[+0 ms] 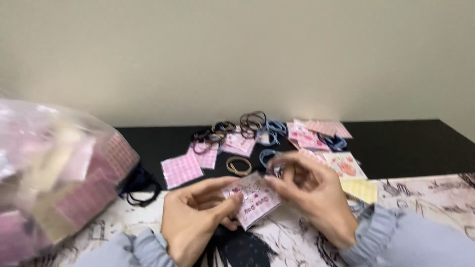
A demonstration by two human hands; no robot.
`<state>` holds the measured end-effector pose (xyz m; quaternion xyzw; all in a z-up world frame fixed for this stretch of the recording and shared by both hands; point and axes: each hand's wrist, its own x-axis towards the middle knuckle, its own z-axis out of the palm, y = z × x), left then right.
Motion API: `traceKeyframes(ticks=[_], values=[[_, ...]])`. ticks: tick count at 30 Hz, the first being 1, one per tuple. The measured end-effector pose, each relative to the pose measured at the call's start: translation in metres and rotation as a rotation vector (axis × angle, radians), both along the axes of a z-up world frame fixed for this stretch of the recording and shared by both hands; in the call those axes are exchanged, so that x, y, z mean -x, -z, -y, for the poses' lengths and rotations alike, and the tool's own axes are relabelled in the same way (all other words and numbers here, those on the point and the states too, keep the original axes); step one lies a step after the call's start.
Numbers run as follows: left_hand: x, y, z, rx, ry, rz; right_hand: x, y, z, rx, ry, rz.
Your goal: Packaging hair ties by placing them onto small cards and inserting them into plastic sleeves.
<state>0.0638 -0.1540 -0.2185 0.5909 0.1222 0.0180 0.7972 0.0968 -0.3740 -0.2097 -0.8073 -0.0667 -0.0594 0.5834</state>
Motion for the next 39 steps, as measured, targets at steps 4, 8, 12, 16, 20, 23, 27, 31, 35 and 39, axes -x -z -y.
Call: traceKeyframes(ticks=[4,8,12,16,20,23,27,31,35,39], values=[[-0.005,0.002,-0.004,0.007,-0.186,-0.069,-0.003,0.01,-0.001,-0.109,-0.083,0.158],[-0.01,-0.002,0.004,-0.014,-0.46,-0.113,-0.002,0.013,-0.001,-0.116,-0.09,0.258],[-0.011,0.002,0.004,0.007,-0.386,0.029,-0.01,0.018,0.002,-0.107,-0.233,0.359],[-0.008,0.002,0.002,0.049,-0.35,0.028,-0.006,0.011,-0.003,-0.151,-0.091,0.186],[0.005,-0.009,-0.001,-0.023,-0.227,0.061,0.014,-0.032,-0.017,-0.179,0.174,-0.168],[0.009,-0.003,0.002,-0.072,-0.175,0.221,0.003,-0.011,-0.007,-0.238,0.101,0.028],[0.017,-0.006,-0.002,-0.273,-0.105,0.457,0.003,-0.006,-0.001,-0.139,0.074,0.124],[0.024,-0.011,-0.002,-0.338,-0.055,0.403,0.005,0.0,0.005,-0.071,0.038,0.181],[0.021,-0.006,0.001,-0.234,0.148,0.408,0.011,-0.002,0.004,0.121,-0.067,0.42],[0.03,-0.04,0.007,-0.131,0.128,0.043,0.011,-0.002,0.002,0.144,-0.182,0.39]])
